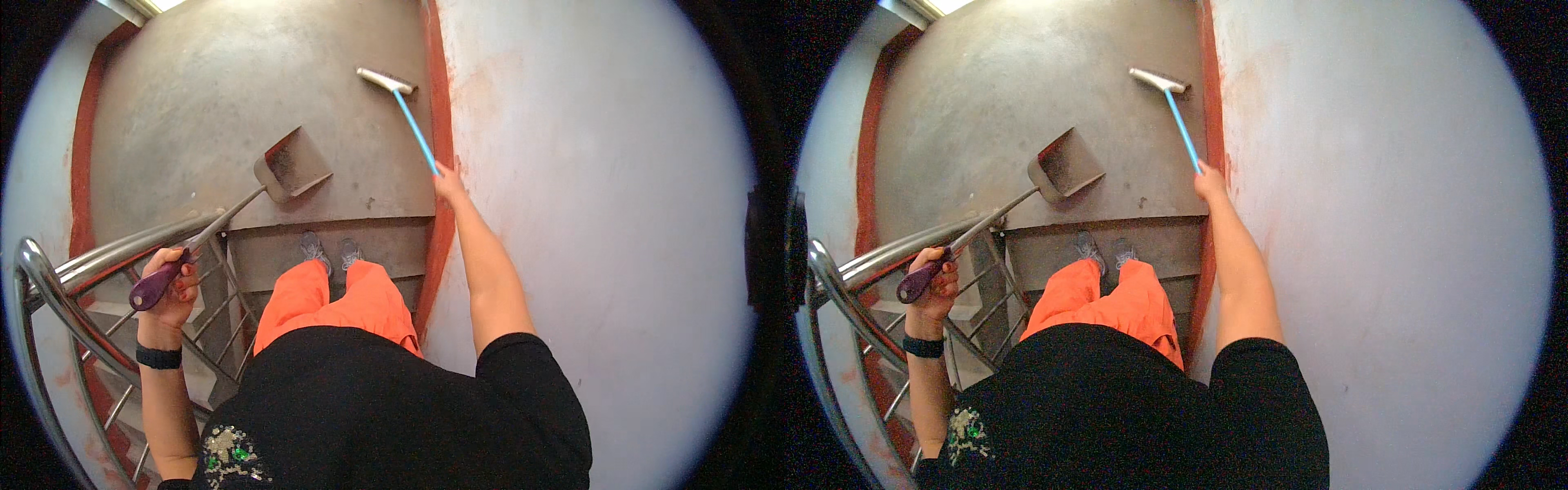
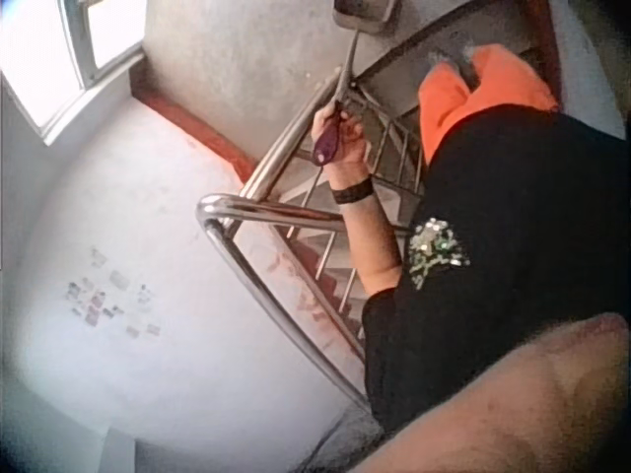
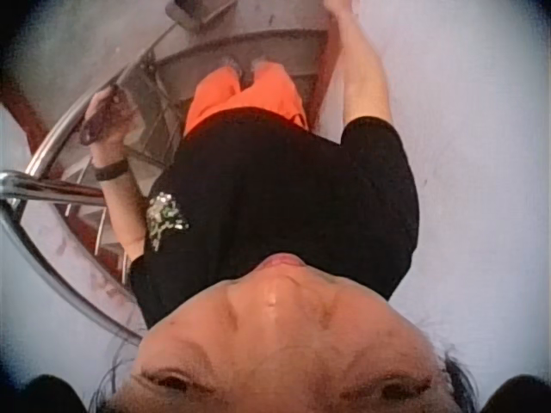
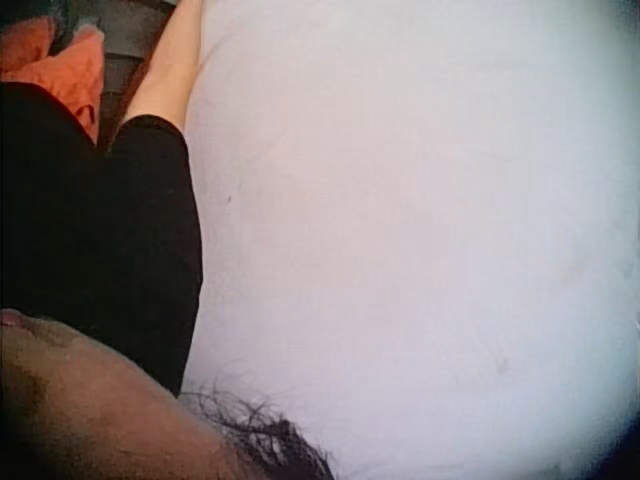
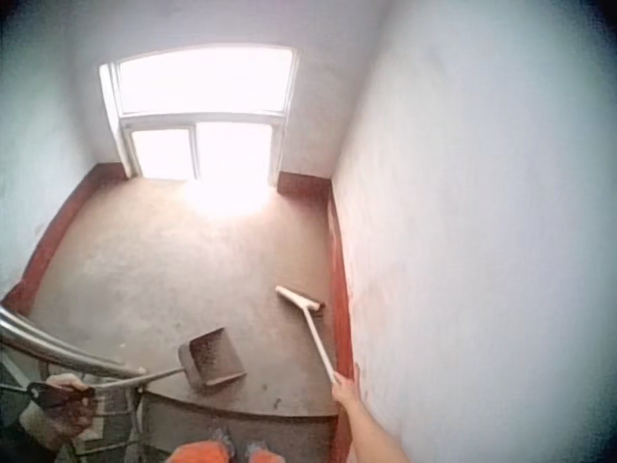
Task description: The person sweeps a spiral staircase using a broom and dustpan, moving from the upper landing down the steps. Debris is swept into the dustpan and collected as the person descends.
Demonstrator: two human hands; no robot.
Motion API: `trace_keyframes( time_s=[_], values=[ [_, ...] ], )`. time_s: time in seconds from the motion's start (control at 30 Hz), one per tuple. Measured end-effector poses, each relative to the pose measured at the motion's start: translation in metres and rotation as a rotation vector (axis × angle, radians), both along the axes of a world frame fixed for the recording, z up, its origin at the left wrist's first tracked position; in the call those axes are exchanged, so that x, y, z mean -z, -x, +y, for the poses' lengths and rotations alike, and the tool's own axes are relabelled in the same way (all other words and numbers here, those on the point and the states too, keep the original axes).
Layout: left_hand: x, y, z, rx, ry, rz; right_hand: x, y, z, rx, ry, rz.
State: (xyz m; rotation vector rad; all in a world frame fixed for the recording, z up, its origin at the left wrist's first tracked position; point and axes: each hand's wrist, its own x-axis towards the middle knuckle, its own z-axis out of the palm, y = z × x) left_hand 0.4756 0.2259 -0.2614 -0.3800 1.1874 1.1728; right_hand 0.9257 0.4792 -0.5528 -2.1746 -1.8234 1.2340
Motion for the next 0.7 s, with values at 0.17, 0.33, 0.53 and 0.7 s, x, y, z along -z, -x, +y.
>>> trace_keyframes(
  time_s=[0.17,0.33,0.53,0.7],
  values=[
    [0.001,-0.003,-0.008,-0.039,-0.060,-0.020,0.036,-0.061,-0.134,-0.070,-0.108,0.065],
    [0.006,-0.004,-0.007,-0.068,-0.068,0.018,0.018,-0.057,-0.141,-0.061,-0.069,0.043],
    [0.007,0.001,-0.001,-0.044,-0.047,0.003,0.015,-0.009,-0.083,0.063,0.022,0.133],
    [0.005,-0.002,-0.002,-0.055,-0.064,-0.001,-0.066,-0.031,-0.151,0.327,0.367,0.442]
  ],
)
